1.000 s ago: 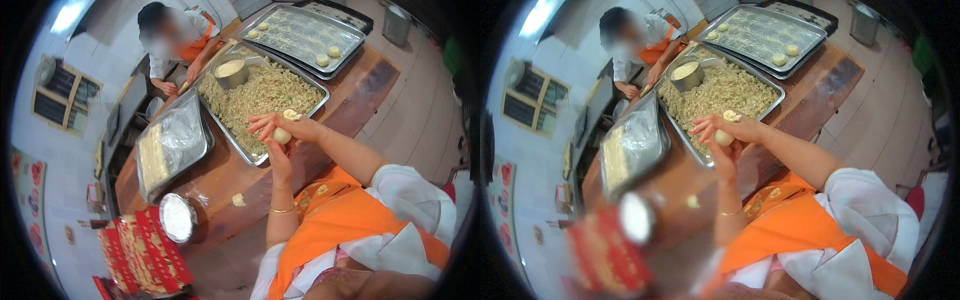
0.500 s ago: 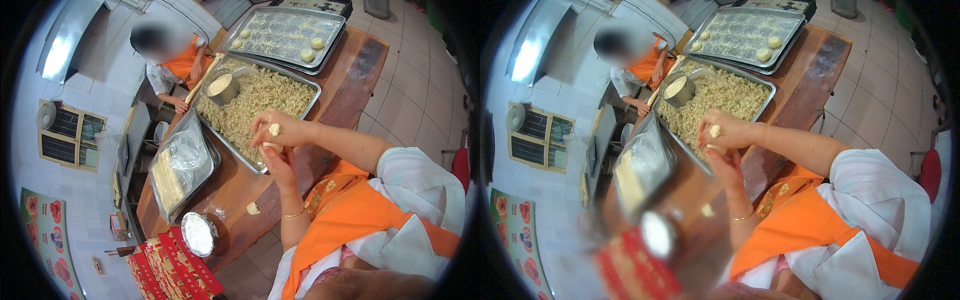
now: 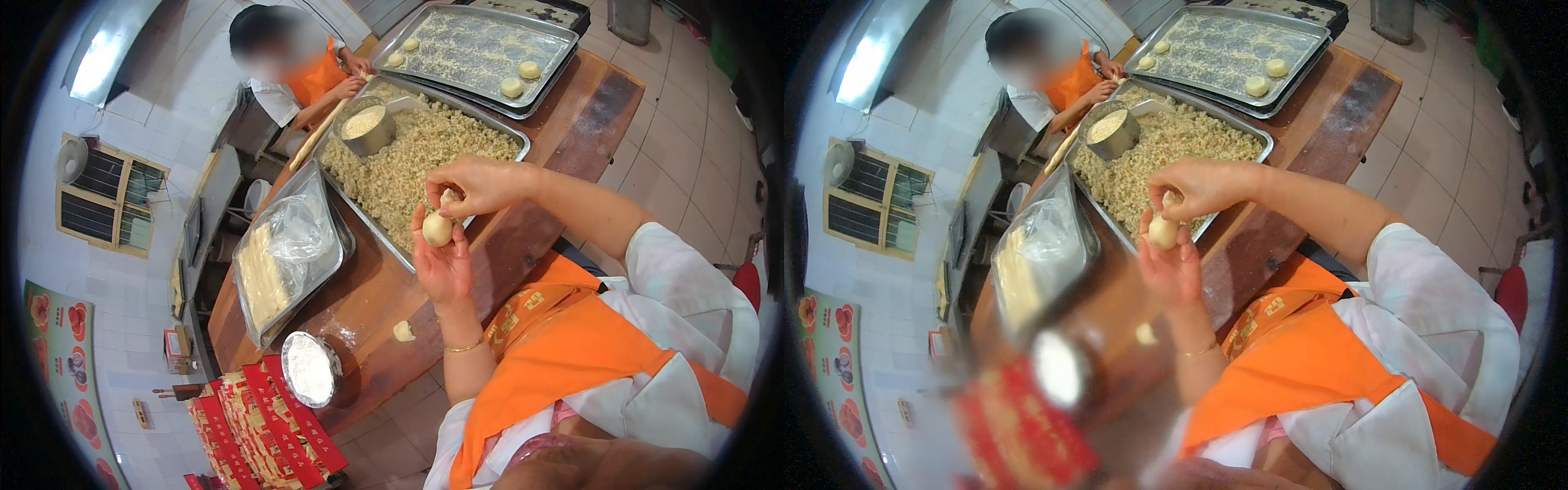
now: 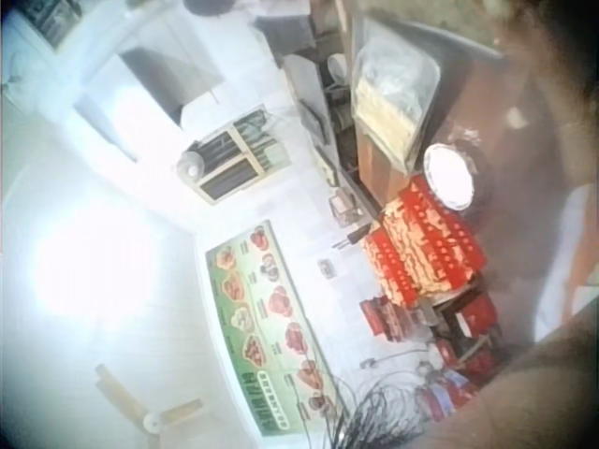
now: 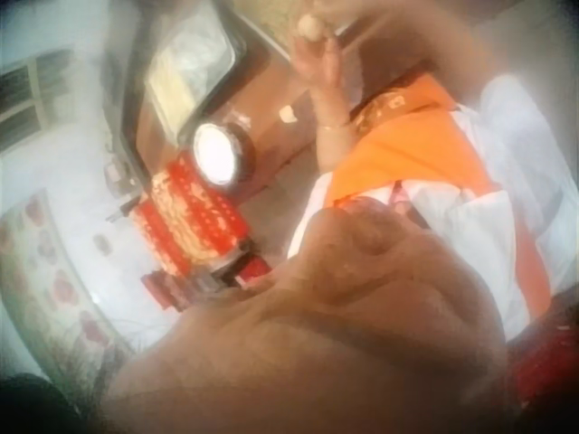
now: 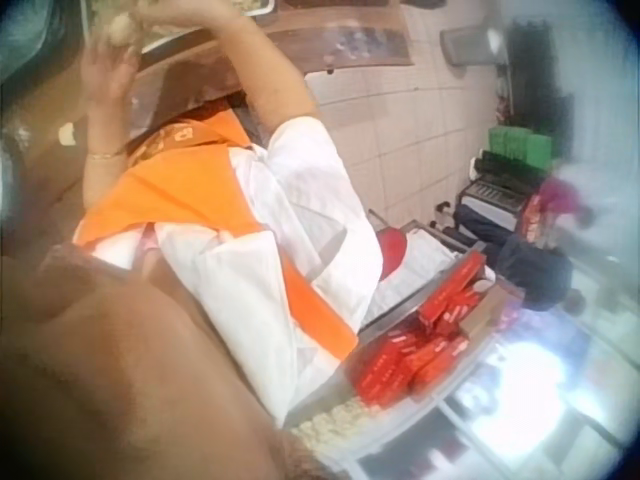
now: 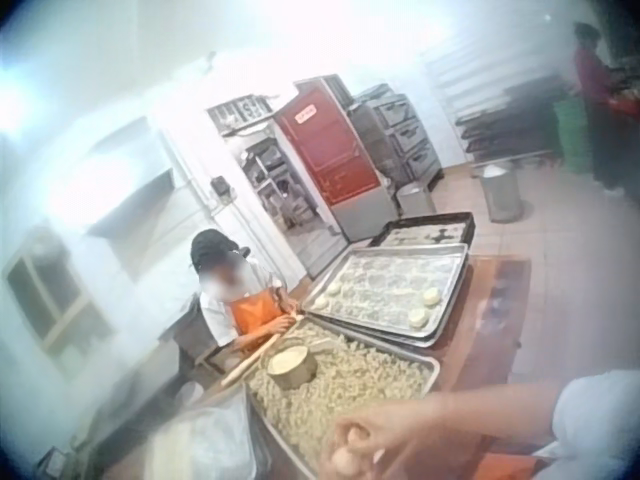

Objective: The person fills small pieces of dough with a mixture from a large tray, pinches them closed, and rolls them into round buns before placing them onto a baking tray.

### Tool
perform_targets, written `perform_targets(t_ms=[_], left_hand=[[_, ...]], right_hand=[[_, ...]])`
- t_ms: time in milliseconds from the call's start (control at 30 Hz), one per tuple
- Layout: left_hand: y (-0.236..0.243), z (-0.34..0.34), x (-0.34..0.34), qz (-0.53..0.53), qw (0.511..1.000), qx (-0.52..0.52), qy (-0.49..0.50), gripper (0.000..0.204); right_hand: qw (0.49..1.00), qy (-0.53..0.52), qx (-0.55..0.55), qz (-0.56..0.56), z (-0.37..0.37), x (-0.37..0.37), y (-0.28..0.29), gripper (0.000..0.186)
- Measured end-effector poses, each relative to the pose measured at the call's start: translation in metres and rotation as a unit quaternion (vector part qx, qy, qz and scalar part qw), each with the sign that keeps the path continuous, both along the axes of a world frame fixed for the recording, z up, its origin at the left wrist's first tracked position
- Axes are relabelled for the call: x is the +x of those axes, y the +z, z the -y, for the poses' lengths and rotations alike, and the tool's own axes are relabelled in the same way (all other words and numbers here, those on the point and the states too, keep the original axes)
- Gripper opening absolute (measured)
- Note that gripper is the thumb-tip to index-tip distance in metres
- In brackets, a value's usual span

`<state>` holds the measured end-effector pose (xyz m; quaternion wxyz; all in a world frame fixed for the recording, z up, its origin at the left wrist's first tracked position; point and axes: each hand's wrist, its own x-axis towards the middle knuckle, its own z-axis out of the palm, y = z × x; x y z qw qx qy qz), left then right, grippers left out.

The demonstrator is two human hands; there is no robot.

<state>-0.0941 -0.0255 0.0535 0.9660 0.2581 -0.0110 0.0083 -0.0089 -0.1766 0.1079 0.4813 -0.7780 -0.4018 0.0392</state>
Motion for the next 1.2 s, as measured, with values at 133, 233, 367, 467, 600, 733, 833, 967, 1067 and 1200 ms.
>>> perform_targets(t_ms=[133,233,367,467,600,733,833,967,1067,1200], left_hand=[[-0.027,-0.023,-0.001,0.077,0.992,0.091,-0.04,0.047],[-0.038,-0.022,0.003,0.063,0.985,0.163,-0.009,0.046],[-0.002,-0.006,-0.004,0.015,0.995,0.094,0.04,0.054],[0.003,-0.004,-0.015,0.001,0.98,0.167,0.112,0.053],[-0.018,-0.017,-0.01,0.046,0.985,0.158,0.056,0.048],[0.008,0.003,-0.014,-0.032,0.992,0.095,0.075,0.052],[-0.002,-0.007,-0.017,0.016,0.981,0.186,0.045,0.054],[-0.028,-0.014,-0.008,0.048,0.981,0.186,0.033,0.054],[-0.022,-0.005,-0.005,-0.077,0.991,0.079,0.071,0.053],[0.011,0.002,-0.02,-0.064,0.99,0.108,0.07,0.053]], right_hand=[[0.999,0.046,-0.011,-0.002,-0.002,0.001,0.009,0.015],[0.997,0.068,-0.021,0.01,-0.006,-0.002,0.012,0.013],[0.997,0.077,-0.01,0.009,-0.006,-0.004,0.013,0.012],[0.995,0.091,-0.008,0.039,-0.006,-0.006,0.014,0.012],[0.993,0.109,-0.022,0.029,-0.011,-0.014,0.023,0.012],[0.993,0.109,-0.03,0.023,-0.01,-0.012,0.017,0.01],[0.993,0.106,-0.042,0.023,-0.007,-0.015,0.023,0.01],[0.99,0.117,-0.04,0.061,-0.011,-0.016,0.021,0.009],[0.985,0.133,-0.042,0.097,-0.012,-0.016,0.016,0.012],[0.987,0.12,-0.048,0.101,-0.005,-0.015,0.015,0.012]])
